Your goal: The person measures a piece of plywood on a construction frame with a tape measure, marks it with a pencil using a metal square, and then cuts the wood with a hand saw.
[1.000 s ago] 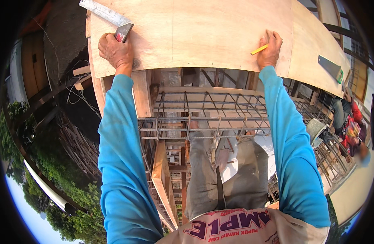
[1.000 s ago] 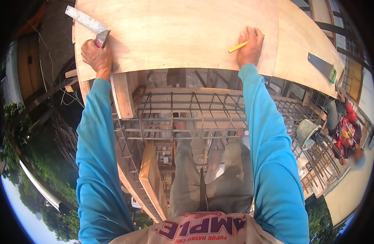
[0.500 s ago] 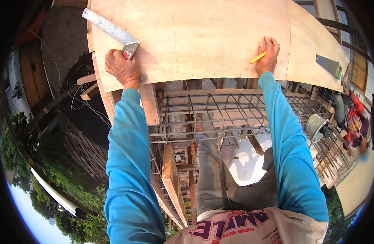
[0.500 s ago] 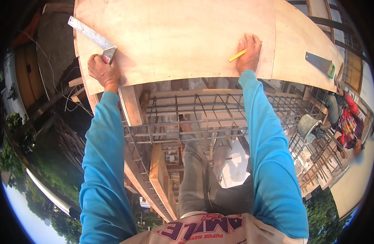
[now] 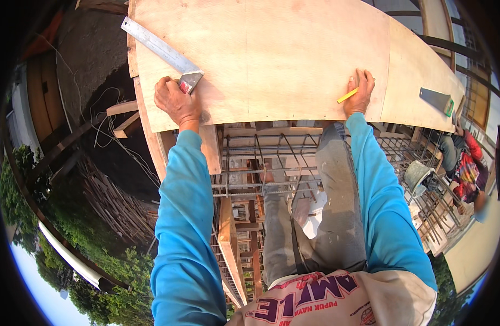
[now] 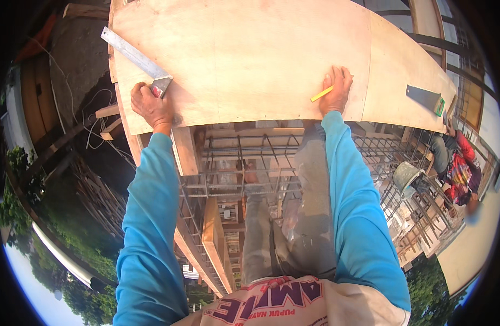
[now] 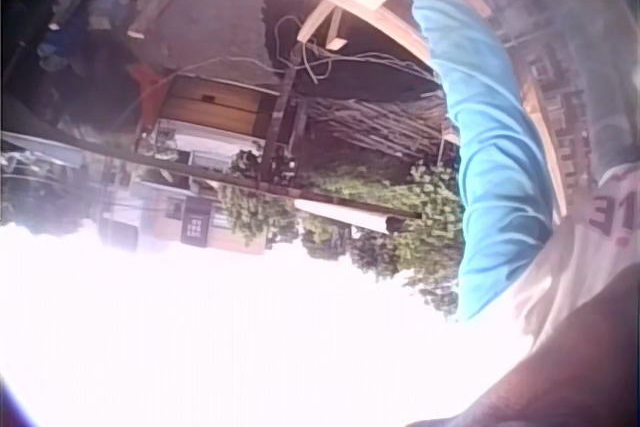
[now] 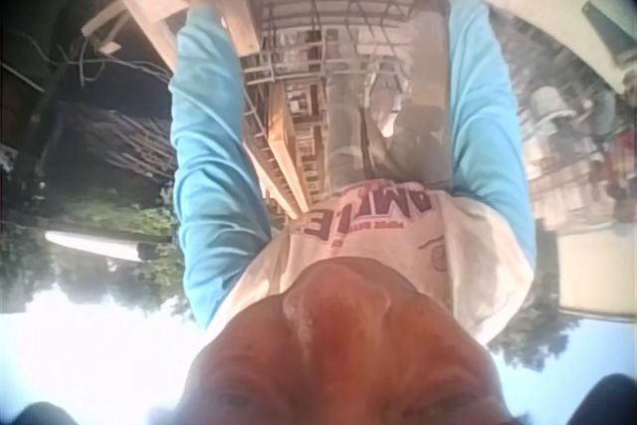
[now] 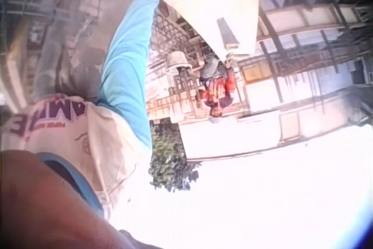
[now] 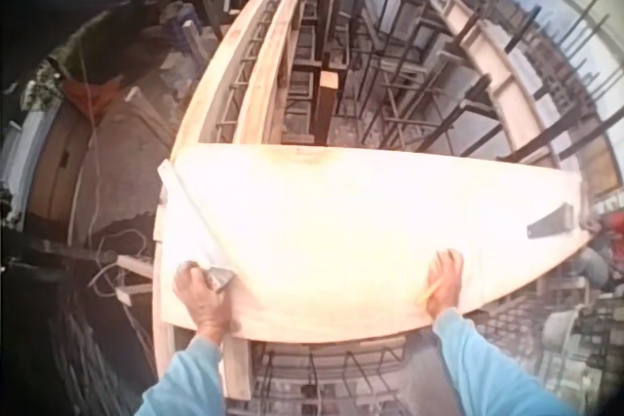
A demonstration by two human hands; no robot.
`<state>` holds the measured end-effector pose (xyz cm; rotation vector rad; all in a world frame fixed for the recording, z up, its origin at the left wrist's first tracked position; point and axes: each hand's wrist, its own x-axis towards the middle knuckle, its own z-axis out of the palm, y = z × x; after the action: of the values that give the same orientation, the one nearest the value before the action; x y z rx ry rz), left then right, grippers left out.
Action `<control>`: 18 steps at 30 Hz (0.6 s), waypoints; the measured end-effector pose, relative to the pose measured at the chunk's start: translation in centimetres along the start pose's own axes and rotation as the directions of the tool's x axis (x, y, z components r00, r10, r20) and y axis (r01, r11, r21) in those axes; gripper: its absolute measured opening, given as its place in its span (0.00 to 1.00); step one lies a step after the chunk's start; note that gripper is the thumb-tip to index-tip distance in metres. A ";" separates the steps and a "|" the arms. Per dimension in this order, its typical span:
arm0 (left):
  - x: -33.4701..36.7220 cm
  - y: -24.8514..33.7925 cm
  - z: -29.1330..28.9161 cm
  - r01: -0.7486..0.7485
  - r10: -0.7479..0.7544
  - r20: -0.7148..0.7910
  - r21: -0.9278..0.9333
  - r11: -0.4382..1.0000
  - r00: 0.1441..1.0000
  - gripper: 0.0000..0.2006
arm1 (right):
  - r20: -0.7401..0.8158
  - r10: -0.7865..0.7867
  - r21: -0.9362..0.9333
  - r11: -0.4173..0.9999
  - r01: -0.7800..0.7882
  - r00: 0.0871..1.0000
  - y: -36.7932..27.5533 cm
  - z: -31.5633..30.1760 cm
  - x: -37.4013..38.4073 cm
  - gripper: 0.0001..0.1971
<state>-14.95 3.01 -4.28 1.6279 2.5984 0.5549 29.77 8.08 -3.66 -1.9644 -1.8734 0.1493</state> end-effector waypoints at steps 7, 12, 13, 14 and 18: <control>0.0 -0.2 0.1 0.002 -0.002 0.004 0.000 1.000 1.000 0.15 | 0.043 0.037 0.014 0.999 -0.038 0.998 -0.4 -0.1 0.2 0.18; 0.2 0.4 -0.3 0.020 -0.020 0.021 -0.027 0.999 1.000 0.13 | 0.088 0.078 0.048 0.995 -0.082 0.993 -0.3 -0.2 0.3 0.19; 0.3 0.8 -0.5 0.030 -0.029 0.026 -0.041 0.999 0.999 0.12 | 0.085 0.067 0.034 0.997 -0.071 0.994 -0.2 -0.2 0.3 0.19; 0.4 0.7 -0.5 0.023 -0.023 0.015 -0.057 0.998 1.000 0.13 | 0.086 0.056 0.025 0.998 -0.058 0.995 -0.2 -0.1 0.3 0.19; 0.5 0.2 -0.3 0.012 -0.012 -0.007 -0.039 0.999 1.000 0.15 | 0.095 0.054 0.046 0.997 -0.058 0.994 -0.2 0.0 0.1 0.20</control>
<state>-15.04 3.47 -3.80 1.6004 2.5833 0.6078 29.63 8.15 -3.58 -2.0098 -1.8547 0.3053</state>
